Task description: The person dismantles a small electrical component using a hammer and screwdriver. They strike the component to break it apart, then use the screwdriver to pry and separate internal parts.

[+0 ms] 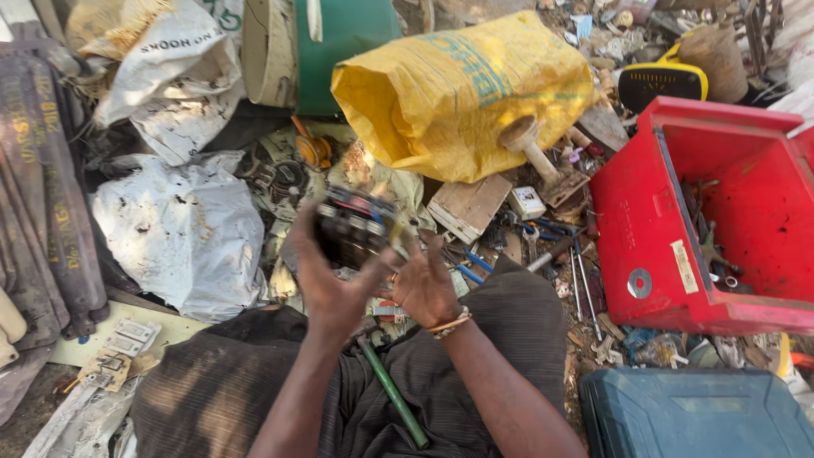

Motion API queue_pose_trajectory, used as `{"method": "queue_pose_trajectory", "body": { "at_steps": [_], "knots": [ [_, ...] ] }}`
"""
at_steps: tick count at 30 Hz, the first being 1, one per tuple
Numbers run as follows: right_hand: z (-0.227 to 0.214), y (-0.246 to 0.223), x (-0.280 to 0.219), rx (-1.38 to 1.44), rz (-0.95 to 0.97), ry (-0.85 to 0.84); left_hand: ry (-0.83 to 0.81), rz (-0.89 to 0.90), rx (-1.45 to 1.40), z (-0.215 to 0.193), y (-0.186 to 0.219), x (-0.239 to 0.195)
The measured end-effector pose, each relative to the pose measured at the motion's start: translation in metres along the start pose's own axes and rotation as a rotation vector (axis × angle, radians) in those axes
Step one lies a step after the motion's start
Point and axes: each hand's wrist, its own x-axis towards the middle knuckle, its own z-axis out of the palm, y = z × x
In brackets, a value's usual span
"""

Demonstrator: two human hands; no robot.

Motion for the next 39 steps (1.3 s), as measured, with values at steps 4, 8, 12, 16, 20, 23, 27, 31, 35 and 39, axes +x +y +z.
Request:
{"method": "queue_pose_trajectory", "body": {
  "at_steps": [4,8,12,16,20,23,27,31,35,39],
  "knots": [
    [-0.004,-0.020,-0.022,0.104,-0.089,0.180,-0.174,0.137,0.410,0.011,-0.028,-0.038],
    [-0.018,-0.071,0.006,0.170,-0.345,0.220,-0.285,-0.400,0.425,-0.032,-0.066,-0.069],
    [-0.035,-0.197,0.101,0.063,-0.468,0.116,-0.106,-0.503,0.315,-0.059,-0.095,-0.078],
    [-0.059,-0.306,0.191,-0.105,-0.452,0.333,0.049,-0.427,0.086,-0.064,-0.111,-0.073],
    [-0.074,-0.308,0.204,-0.298,-0.488,0.649,0.064,-0.375,0.035,-0.066,-0.115,-0.064],
    [-0.070,-0.246,0.160,-0.394,-0.422,0.339,0.087,-0.447,0.030,-0.067,-0.118,-0.058],
    [-0.068,-0.134,0.060,-0.457,-0.227,0.381,0.039,-0.431,0.039,-0.060,-0.124,-0.054],
    [-0.088,-0.087,0.022,-0.670,0.104,0.510,-0.003,-0.424,-0.034,-0.050,-0.117,-0.052],
    [-0.108,-0.087,0.025,-0.900,0.054,0.519,-0.036,-0.399,0.031,-0.046,-0.110,-0.057],
    [-0.122,-0.079,0.025,-1.640,0.068,0.436,0.093,-0.378,-0.072,-0.063,-0.121,-0.071]
  ]
}}
